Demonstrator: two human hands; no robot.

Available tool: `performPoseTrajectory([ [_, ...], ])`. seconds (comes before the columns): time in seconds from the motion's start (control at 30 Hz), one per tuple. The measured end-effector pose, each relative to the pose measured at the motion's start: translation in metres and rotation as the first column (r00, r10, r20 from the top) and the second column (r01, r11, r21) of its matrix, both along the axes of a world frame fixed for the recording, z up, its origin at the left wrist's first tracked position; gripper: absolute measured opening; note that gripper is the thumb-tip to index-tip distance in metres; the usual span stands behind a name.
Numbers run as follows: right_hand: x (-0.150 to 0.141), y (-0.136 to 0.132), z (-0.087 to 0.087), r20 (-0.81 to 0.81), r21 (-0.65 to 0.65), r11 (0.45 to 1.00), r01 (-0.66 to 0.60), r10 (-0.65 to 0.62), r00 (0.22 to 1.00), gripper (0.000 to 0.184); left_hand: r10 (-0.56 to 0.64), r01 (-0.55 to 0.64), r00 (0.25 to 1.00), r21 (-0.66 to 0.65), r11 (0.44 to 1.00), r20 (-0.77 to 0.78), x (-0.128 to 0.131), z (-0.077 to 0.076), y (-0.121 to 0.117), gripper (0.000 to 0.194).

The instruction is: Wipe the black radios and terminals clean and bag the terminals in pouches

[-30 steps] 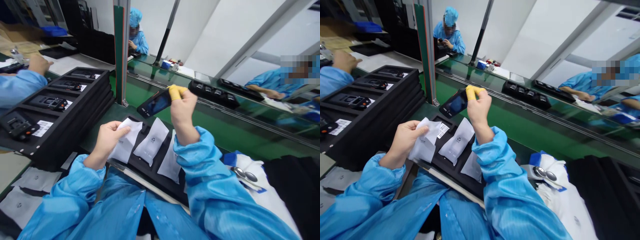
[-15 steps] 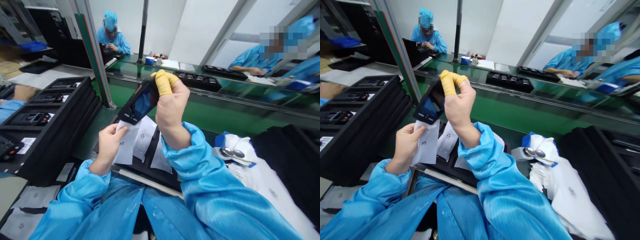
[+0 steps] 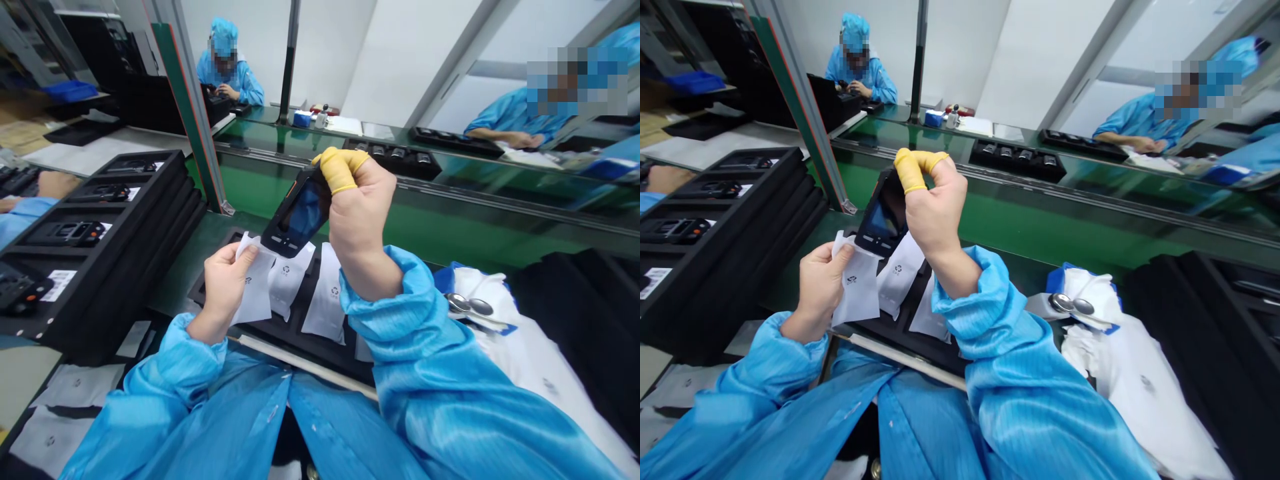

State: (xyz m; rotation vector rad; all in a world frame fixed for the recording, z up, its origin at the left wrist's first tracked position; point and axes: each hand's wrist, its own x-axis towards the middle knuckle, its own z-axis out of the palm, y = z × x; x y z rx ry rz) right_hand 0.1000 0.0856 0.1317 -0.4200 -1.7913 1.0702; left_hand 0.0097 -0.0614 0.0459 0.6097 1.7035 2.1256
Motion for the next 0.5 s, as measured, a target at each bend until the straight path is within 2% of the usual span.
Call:
performPoseTrajectory([
  [0.1,-0.0029,0.0026,-0.0015,-0.172,0.117,0.985,0.127,-0.106,0.979,0.027,0.015,-0.015,0.999,0.000,1.000,-0.041,-0.0036,-0.0019,-0.0012,0.036],
  [0.17,-0.0056,0.0047,-0.0026,-0.219,0.155,0.980,0.122,-0.087,0.972,0.024,-0.024,0.024,0.999,-0.006,1.000,-0.041,-0.0054,-0.0030,-0.0013,0.033],
  [0.27,-0.0087,0.0063,-0.0032,-0.239,0.168,0.981,0.097,-0.055,0.970,0.021,-0.080,0.080,0.997,0.023,0.996,-0.004,-0.0061,-0.0031,0.0001,0.031],
  [0.37,-0.0100,0.0058,-0.0039,-0.225,0.180,0.979,0.091,-0.050,0.973,0.021,-0.057,0.055,0.998,0.062,0.997,0.030,-0.0061,-0.0018,0.0017,0.034],
  [0.5,-0.0099,0.0031,-0.0041,-0.222,0.198,0.975,0.099,-0.053,0.973,0.022,-0.019,0.019,1.000,0.011,1.000,-0.002,-0.0078,-0.0005,-0.0001,0.045],
])
